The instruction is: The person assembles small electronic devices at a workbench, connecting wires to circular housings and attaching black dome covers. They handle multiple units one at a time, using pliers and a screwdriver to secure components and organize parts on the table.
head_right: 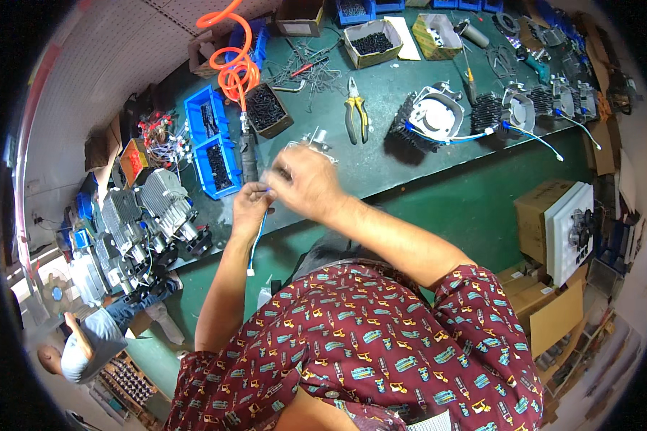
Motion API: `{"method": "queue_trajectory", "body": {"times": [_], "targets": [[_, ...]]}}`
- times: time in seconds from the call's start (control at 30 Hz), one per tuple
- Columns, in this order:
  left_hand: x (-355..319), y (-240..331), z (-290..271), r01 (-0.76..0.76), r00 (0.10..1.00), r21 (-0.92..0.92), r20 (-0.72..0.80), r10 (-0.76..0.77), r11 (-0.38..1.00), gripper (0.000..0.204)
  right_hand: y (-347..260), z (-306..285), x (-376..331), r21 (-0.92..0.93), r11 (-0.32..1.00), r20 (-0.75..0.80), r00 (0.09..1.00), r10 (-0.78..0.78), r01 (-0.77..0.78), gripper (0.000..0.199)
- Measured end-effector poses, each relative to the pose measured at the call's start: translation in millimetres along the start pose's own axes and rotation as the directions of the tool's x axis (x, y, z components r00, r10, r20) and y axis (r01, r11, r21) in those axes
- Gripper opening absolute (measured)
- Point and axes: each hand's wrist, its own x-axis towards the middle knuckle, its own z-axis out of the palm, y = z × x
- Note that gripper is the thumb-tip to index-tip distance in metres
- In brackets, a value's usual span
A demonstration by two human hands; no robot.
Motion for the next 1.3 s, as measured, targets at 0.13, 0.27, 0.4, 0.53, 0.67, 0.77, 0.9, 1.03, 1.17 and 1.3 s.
{"method": "queue_trajectory", "body": {"times": [0.13, 0.27, 0.4, 0.53, 0.67, 0.77, 0.9, 1.03, 1.17, 1.3], "targets": [[-8, -13, -3, 0.116, 0.992, -0.213, -0.024, -0.124, 0.97, 0.023, 67, -3, 20, -0.162, 0.987, 0.019, 1.0, 0.018, -0.014, 0.04], [-20, -16, -11, 0.249, 0.958, -0.315, -0.057, -0.281, 0.916, 0.025, 96, 13, 17, -0.038, 0.994, 0.192, 0.975, 0.112, -0.107, 0.036], [-21, -10, -3, 0.187, 0.975, -0.28, -0.066, -0.214, 0.941, 0.028, 101, 15, 19, 0.098, 0.982, 0.234, 0.963, 0.135, -0.162, 0.03], [-14, -9, 3, 0.162, 0.985, -0.261, -0.013, -0.171, 0.952, 0.021, 100, 15, 19, 0.098, 0.994, 0.182, 0.983, 0.038, -0.057, 0.026], [-10, 0, 4, 0.244, 0.967, -0.298, 0.007, -0.254, 0.923, 0.017, 101, 13, 20, 0.092, 0.993, 0.217, 0.975, 0.055, -0.077, 0.026], [-3, -5, -7, 0.284, 0.959, -0.375, 0.138, -0.249, 0.883, 0.016, 103, 17, 19, 0.092, 0.994, 0.229, 0.973, 0.039, -0.061, 0.026], [-2, -10, -1, 0.097, 0.995, -0.17, 0.028, -0.094, 0.981, 0.012, 100, 15, 18, 0.078, 0.995, 0.237, 0.971, 0.037, -0.057, 0.026], [-9, -9, -2, 0.003, 0.999, -0.087, 0.037, 0.0, 0.996, 0.016, 100, 12, 20, 0.078, 0.994, 0.262, 0.963, 0.057, -0.08, 0.025], [-10, -16, 4, -0.107, 0.993, 0.102, -0.03, 0.11, 0.989, 0.024, 100, 14, 18, 0.066, 0.996, 0.232, 0.971, 0.047, -0.064, 0.026], [-12, -24, 12, -0.209, 0.965, 0.205, -0.115, 0.235, 0.956, 0.027, 100, 14, 19, 0.055, 0.997, 0.246, 0.968, 0.045, -0.061, 0.026]]}}
